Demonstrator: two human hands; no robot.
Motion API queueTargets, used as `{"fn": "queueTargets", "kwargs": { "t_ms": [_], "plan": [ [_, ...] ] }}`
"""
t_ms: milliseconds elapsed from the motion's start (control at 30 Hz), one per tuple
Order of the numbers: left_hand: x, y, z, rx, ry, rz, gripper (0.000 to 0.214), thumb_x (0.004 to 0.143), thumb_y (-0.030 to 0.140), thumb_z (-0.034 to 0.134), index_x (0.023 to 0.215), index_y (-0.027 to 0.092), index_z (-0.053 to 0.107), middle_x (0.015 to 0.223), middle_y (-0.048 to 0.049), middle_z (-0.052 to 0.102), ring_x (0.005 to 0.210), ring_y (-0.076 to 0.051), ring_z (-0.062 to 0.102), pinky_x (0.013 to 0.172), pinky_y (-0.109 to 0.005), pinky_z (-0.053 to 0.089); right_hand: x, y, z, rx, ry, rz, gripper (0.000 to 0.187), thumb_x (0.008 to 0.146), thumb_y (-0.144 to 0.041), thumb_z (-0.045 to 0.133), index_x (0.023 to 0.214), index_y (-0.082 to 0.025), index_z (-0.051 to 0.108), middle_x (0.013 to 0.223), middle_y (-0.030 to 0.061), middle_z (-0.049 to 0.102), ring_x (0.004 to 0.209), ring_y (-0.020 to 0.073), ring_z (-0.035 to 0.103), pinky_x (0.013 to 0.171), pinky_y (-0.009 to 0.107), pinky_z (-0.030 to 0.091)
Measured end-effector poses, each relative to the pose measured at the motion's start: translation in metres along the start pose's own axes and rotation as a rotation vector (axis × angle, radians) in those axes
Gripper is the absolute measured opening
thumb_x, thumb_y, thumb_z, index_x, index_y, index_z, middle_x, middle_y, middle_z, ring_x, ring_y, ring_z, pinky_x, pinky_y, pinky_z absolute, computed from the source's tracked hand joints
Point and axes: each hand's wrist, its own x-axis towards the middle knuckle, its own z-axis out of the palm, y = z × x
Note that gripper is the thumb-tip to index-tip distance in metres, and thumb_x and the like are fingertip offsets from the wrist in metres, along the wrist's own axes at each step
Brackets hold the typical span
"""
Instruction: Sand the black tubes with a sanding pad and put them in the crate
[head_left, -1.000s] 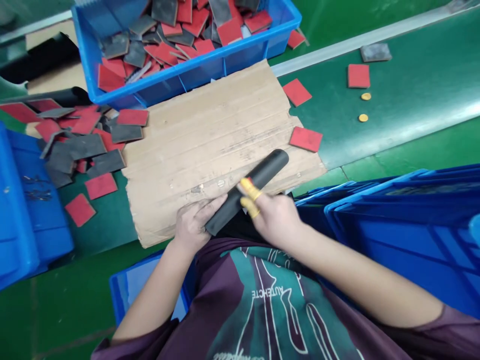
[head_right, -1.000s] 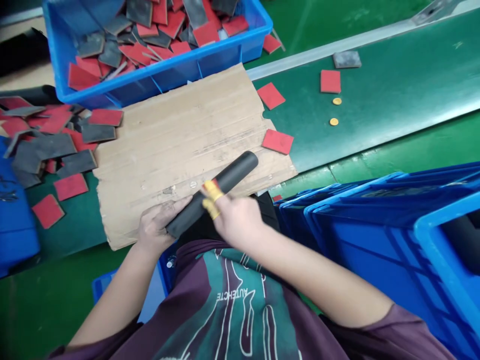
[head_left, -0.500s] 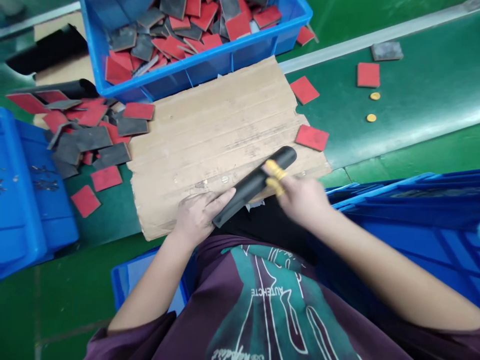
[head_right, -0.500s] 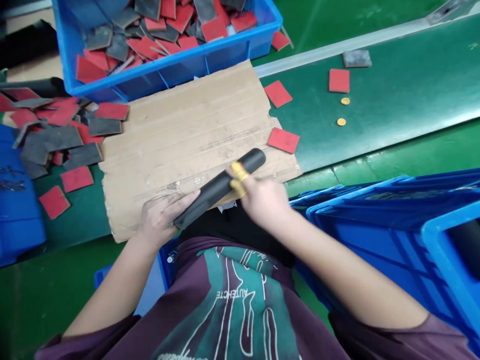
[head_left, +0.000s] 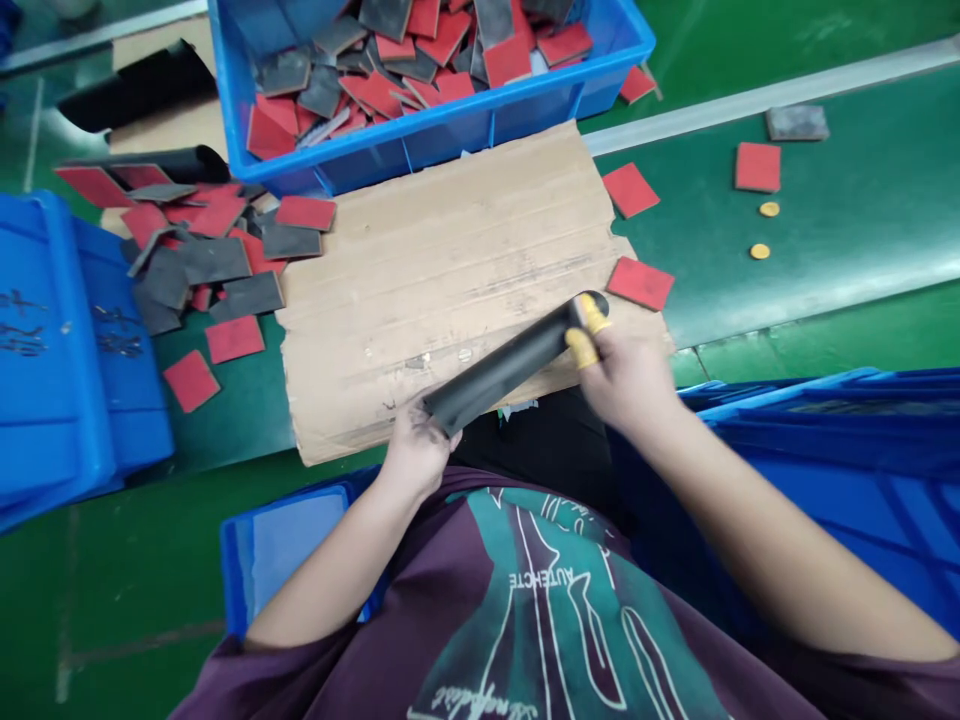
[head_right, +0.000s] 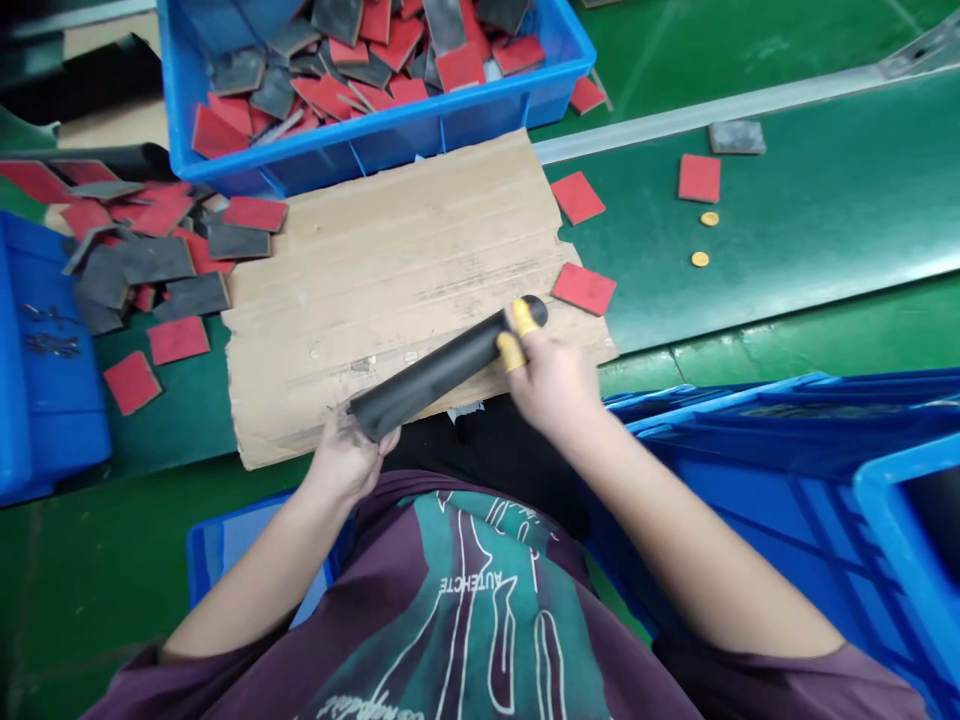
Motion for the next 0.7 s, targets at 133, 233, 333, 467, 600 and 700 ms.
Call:
{"fn": "queueTargets", "kwargs": {
  "t_ms": [133, 233, 333, 467, 600, 700],
  "plan": [
    [0.001, 0.006, -0.005, 0.093, 0.022, 0.034, 0.012, 0.067, 0.023, 0.073, 0.077, 0.019, 0.067, 0.065, 0.0004, 0.067, 0.06, -0.016, 0.064, 0.06, -0.028, 0.057, -0.046, -0.062, 0.001, 0.094, -0.144, -0.34, 0.047, 0.096, -0.037, 0.043, 0.133, -0.017, 0.065, 0.071, 0.0082, 0.075, 0.051, 0.018, 0.063, 0.048, 0.027, 0.044],
    [0.0, 0.006, -0.009, 0.175, -0.008, 0.089, 0.016, 0.066, 0.014, 0.062, 0.079, 0.019, 0.069, 0.077, -0.0022, 0.074, 0.076, -0.021, 0.071, 0.074, -0.034, 0.061, -0.052, -0.072, 0.002, 0.149, -0.158, -0.455, 0.044, 0.097, -0.04, 0.045, 0.13, -0.02, 0.067, 0.073, 0.0075, 0.075, 0.052, 0.0164, 0.063, 0.048, 0.026, 0.043],
    [0.0, 0.003, -0.01, 0.196, -0.016, 0.198, 0.027, 0.063, 0.012, 0.057, 0.084, 0.019, 0.071, 0.087, -0.0047, 0.077, 0.084, -0.022, 0.074, 0.081, -0.033, 0.062, -0.024, -0.031, 0.002, 0.112, -0.098, -0.23, 0.047, 0.098, -0.041, 0.041, 0.131, -0.021, 0.067, 0.072, 0.0085, 0.075, 0.048, 0.0194, 0.06, 0.048, 0.03, 0.045],
    [-0.002, 0.005, -0.005, 0.315, -0.077, 0.299, 0.043, 0.065, 0.006, 0.052, 0.101, 0.016, 0.073, 0.103, -0.0065, 0.078, 0.098, -0.022, 0.074, 0.091, -0.033, 0.059, 0.001, 0.011, -0.001, 0.174, 0.1, 0.009, 0.049, 0.094, -0.039, 0.042, 0.127, -0.014, 0.068, 0.09, 0.0135, 0.078, 0.067, 0.0253, 0.069, 0.059, 0.035, 0.053],
    [-0.004, 0.008, -0.001, 0.416, -0.078, 0.351, 0.055, 0.062, 0.001, 0.049, 0.109, 0.017, 0.071, 0.107, -0.0048, 0.078, 0.1, -0.021, 0.073, 0.092, -0.033, 0.059, -0.034, -0.026, -0.003, 0.294, -0.055, -0.234, 0.045, 0.097, -0.036, 0.04, 0.125, -0.019, 0.071, 0.075, 0.0063, 0.076, 0.052, 0.0167, 0.062, 0.053, 0.027, 0.049],
    [-0.004, 0.007, -0.002, 0.442, -0.069, 0.359, 0.056, 0.059, 0.0, 0.048, 0.107, 0.017, 0.071, 0.104, -0.0041, 0.078, 0.097, -0.022, 0.074, 0.091, -0.034, 0.06, -0.045, -0.037, -0.001, 0.287, -0.181, -0.392, 0.041, 0.098, -0.037, 0.042, 0.12, -0.023, 0.074, 0.071, 0.005, 0.074, 0.05, 0.016, 0.062, 0.051, 0.027, 0.047]
  ]
}}
